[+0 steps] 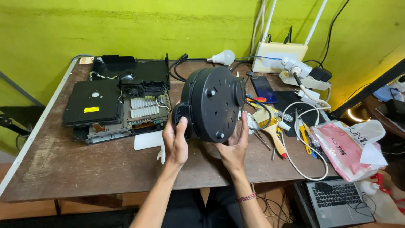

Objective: Cleaning and inspecting a waffle maker using a brush and a cloth on a repair bench.

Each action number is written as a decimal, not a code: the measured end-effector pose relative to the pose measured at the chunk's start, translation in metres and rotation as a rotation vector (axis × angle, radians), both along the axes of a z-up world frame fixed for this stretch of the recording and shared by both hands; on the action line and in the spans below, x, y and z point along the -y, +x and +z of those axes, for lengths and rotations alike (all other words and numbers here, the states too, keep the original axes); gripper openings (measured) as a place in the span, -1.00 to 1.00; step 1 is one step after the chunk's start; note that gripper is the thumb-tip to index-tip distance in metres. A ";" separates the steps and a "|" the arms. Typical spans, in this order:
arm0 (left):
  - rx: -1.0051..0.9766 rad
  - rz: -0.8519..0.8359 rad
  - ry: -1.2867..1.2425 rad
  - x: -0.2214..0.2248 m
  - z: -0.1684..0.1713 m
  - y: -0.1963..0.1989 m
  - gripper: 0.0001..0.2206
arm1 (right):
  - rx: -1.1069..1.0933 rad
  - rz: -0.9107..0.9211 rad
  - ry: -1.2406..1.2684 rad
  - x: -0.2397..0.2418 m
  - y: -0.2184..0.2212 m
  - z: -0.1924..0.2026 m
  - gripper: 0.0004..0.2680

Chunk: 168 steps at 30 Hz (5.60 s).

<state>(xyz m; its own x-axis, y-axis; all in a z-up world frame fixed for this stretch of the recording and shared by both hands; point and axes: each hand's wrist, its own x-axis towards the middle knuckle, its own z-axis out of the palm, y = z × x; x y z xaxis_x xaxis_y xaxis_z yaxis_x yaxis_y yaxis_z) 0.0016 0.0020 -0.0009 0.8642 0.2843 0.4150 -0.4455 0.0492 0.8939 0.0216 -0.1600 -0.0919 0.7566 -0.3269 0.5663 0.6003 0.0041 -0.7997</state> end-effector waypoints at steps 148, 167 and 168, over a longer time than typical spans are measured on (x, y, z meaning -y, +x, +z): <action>-0.364 -0.168 -0.763 -0.022 -0.041 0.016 -0.53 | -0.725 -0.592 -0.913 0.150 -0.007 0.031 -0.66; -0.371 -0.199 -0.939 -0.042 -0.019 0.004 -0.51 | -0.332 -0.340 -0.606 0.072 0.025 0.073 -0.80; -0.360 -0.201 -0.940 -0.044 -0.017 0.006 -0.51 | -0.310 -0.332 -0.546 0.067 0.025 0.077 -0.79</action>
<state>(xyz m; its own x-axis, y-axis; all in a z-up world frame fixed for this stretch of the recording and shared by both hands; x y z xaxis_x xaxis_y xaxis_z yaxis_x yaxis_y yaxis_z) 0.0076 0.0456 -0.0176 0.9611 0.1964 -0.1941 -0.0642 0.8426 0.5347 0.0467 -0.2271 -0.0153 0.8191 -0.2992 0.4894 0.2443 -0.5900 -0.7696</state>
